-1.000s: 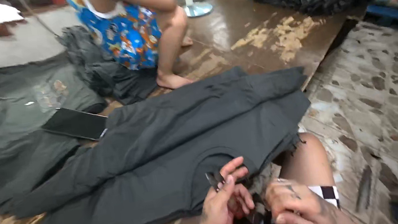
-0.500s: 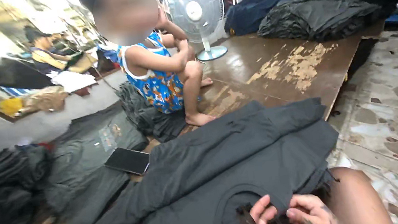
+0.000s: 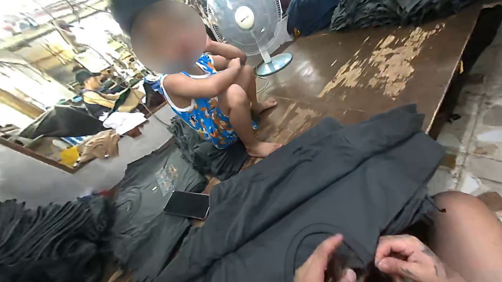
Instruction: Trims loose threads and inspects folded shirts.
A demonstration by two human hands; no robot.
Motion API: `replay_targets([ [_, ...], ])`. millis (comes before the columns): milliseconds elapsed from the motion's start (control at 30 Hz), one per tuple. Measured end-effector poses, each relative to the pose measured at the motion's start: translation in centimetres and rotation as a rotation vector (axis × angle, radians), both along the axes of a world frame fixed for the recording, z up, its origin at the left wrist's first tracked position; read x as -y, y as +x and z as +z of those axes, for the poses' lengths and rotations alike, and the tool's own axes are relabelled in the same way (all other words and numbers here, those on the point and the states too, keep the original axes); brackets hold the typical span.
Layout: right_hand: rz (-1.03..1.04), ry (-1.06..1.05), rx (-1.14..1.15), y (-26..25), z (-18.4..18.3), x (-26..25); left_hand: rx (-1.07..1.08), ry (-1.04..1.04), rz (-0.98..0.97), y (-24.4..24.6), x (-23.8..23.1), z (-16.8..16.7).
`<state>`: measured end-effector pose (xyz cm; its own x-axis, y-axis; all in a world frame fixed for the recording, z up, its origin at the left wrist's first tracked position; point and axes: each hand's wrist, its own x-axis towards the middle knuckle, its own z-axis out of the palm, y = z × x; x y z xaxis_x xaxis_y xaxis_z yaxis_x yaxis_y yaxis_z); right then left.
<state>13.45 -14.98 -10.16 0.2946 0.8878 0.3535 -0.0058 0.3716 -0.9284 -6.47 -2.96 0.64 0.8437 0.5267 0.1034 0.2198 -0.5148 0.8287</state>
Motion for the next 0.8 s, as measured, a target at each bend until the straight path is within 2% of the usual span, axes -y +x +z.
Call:
replay_targets([
  [67,-0.018,0.050,0.042,0.1,-0.5,-0.1,-0.214,0.234,0.015,-0.1,-0.3,1.3],
  [100,-0.026,0.066,0.058,0.2,-0.4,-0.2,-0.237,0.354,0.014,-0.1,-0.4,1.5],
  [200,-0.005,0.061,0.029,0.3,0.7,0.1,-0.153,0.668,-0.046,-0.2,-0.7,1.3],
  [300,0.050,0.025,-0.057,0.9,1.3,0.5,-0.134,0.816,-0.166,0.6,-0.6,2.1],
  [433,0.092,0.066,-0.106,0.9,1.0,0.5,-0.171,0.887,-0.253,1.0,0.1,2.3],
  [633,0.142,0.136,-0.169,-0.2,0.4,0.4,-0.141,1.020,-0.176,1.4,-0.1,-0.4],
  [733,0.191,0.152,-0.085,-0.1,-0.1,0.8,-0.217,0.891,-0.166,0.5,-0.1,-0.5],
  [800,0.207,0.138,0.101,0.3,-0.1,1.3,-0.197,0.799,-0.148,0.4,0.1,-0.3],
])
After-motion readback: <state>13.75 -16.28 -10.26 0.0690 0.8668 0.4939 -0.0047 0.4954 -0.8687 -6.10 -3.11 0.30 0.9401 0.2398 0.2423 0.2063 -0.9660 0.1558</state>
